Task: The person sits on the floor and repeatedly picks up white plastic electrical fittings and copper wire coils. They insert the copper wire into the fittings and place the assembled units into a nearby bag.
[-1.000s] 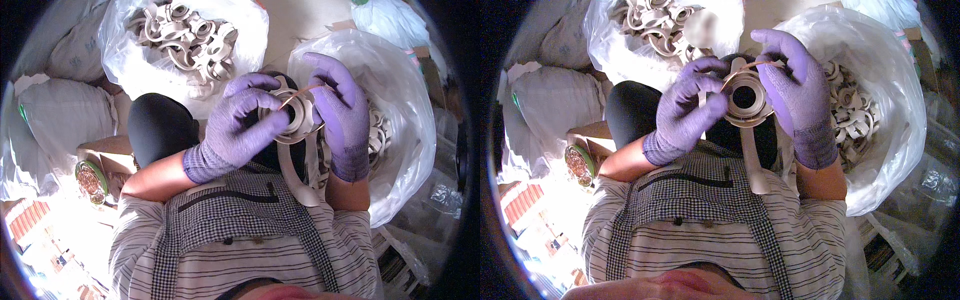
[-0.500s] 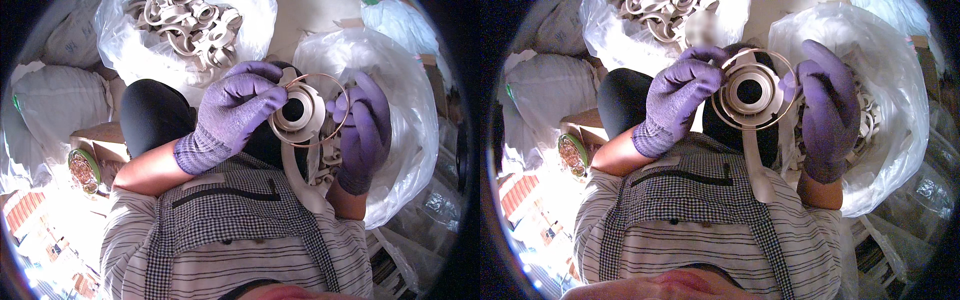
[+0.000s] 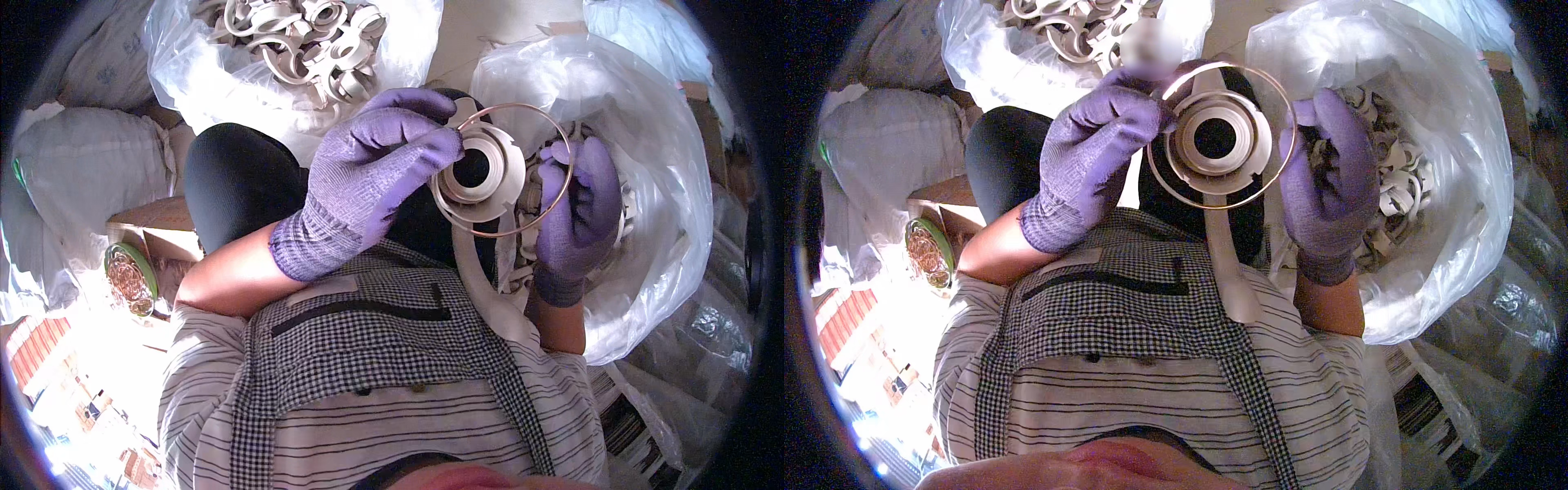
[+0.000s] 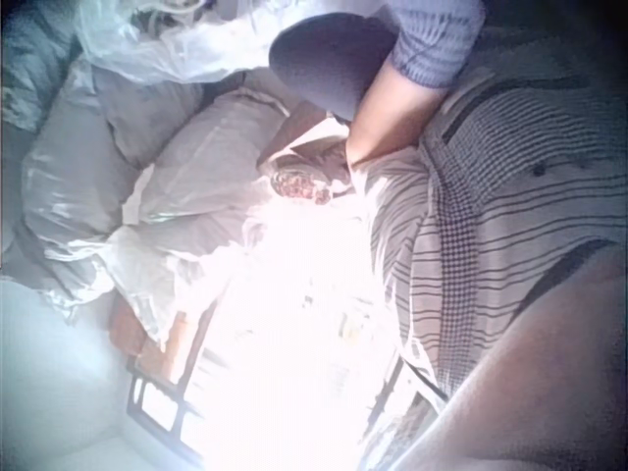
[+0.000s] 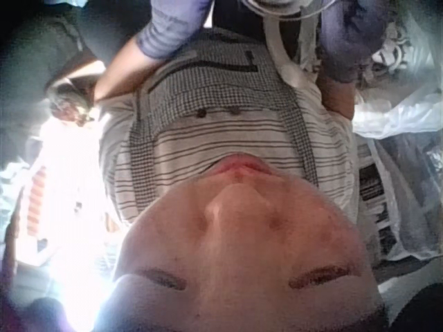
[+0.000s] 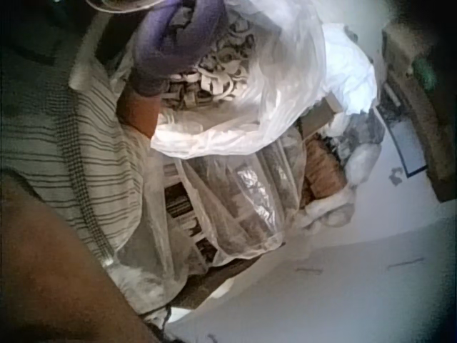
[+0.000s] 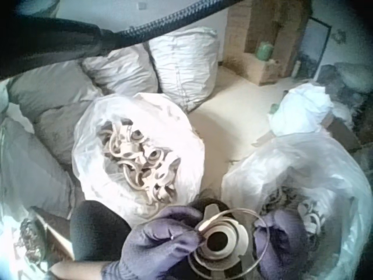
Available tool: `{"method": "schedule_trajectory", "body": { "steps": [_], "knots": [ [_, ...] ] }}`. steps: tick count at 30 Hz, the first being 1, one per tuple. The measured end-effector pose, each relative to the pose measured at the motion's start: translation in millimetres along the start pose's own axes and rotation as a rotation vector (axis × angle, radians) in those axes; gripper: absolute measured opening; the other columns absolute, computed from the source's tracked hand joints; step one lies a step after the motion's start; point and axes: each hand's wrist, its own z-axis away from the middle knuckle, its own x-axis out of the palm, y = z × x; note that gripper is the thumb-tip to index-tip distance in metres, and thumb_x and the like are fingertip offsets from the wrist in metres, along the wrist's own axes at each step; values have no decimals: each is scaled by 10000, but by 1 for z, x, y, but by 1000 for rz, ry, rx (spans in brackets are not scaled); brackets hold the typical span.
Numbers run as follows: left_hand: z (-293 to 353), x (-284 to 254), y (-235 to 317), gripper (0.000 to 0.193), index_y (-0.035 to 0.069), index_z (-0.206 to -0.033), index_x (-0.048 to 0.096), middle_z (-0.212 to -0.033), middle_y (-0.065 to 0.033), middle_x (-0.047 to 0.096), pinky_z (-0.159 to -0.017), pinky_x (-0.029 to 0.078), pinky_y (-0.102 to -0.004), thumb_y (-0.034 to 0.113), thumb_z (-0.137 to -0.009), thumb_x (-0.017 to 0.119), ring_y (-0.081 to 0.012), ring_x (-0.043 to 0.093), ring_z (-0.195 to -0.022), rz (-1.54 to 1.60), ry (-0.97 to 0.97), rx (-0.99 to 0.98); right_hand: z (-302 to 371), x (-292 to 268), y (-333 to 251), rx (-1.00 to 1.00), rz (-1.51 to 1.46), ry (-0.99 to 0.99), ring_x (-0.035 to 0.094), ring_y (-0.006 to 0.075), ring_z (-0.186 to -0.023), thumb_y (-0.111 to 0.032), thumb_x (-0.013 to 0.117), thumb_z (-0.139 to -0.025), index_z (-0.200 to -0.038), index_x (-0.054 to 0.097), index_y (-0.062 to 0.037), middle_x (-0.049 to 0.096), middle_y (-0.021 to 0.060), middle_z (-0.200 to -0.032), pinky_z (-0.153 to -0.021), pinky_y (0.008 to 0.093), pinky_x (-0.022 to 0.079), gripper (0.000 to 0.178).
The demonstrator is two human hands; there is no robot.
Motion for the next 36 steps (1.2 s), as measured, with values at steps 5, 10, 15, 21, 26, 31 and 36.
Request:
{"method": "schedule_trajectory", "body": {
  "steps": [5, 10, 15, 21, 26, 31, 36],
  "knots": [
    [-1, -3, 2, 126, 33, -1012, 759, -1049, -97, 722, -997, 501, -373, 80, -899, 728, -259, 596, -1182, 10, -59, -44, -15, -1, -17, -262, 118, -28, 676, 305, -969, 18, 773, -787, -1083, 703, -11, 689, 175, -1144, -897, 389, 537, 305],
    [-4, 3, 14, 265, -37, -1180, 649, -1294, -166, 597, -1078, 408, -366, 146, -997, 593, -239, 565, -1222, -466, -190, 39, -37, -10, -31, -308, 127, -70, 686, 312, -911, -29, 755, -819, -996, 713, -18, 702, 178, -1087, -830, 391, 550, 183],
    [0, 1, 36, 403, -43, -1320, 549, -1268, -126, 611, -1027, 436, -331, 190, -995, 600, -191, 579, -1160, -267, -129, -60, -40, -5, -46, 15, 261, -201, 708, 322, -846, -38, 702, -879, -1020, 712, 7, 724, 175, -933, -779, 376, 551, 148],
    [-2, 10, 21, 376, 50, -1214, 680, -982, -158, 660, -766, 535, -349, 100, -847, 748, -287, 674, -878, -855, -73, 16, -20, 25, -26, 97, 112, -196, 718, 293, -833, -30, 697, -895, -1064, 728, 6, 733, 183, -963, -771, 362, 556, 176],
    [2, 2, 7, 299, 51, -1185, 677, -1006, -154, 634, -741, 567, -375, 98, -890, 684, -304, 677, -884, -910, -22, 130, -17, 34, -19, 227, -81, -206, 644, 222, -817, -1, 666, -901, -1054, 715, 19, 674, 132, -913, -783, 308, 512, 162],
    [6, -7, -3, 250, 21, -1140, 679, -1030, -170, 657, -804, 557, -399, 82, -899, 659, -327, 674, -936, -790, -31, 129, -20, 36, -23, 287, -87, -231, 669, 201, -860, 1, 664, -901, -1051, 715, 28, 708, 129, -943, -817, 308, 523, 161],
    [3, -8, -7, 239, 3, -1127, 668, -1077, -180, 677, -855, 536, -413, 81, -915, 589, -355, 666, -940, -625, -1, 44, -32, 33, -24, 356, -112, -292, 693, 207, -867, -7, 674, -888, -1045, 719, 29, 731, 142, -952, -831, 311, 536, 168]
  ]
}}
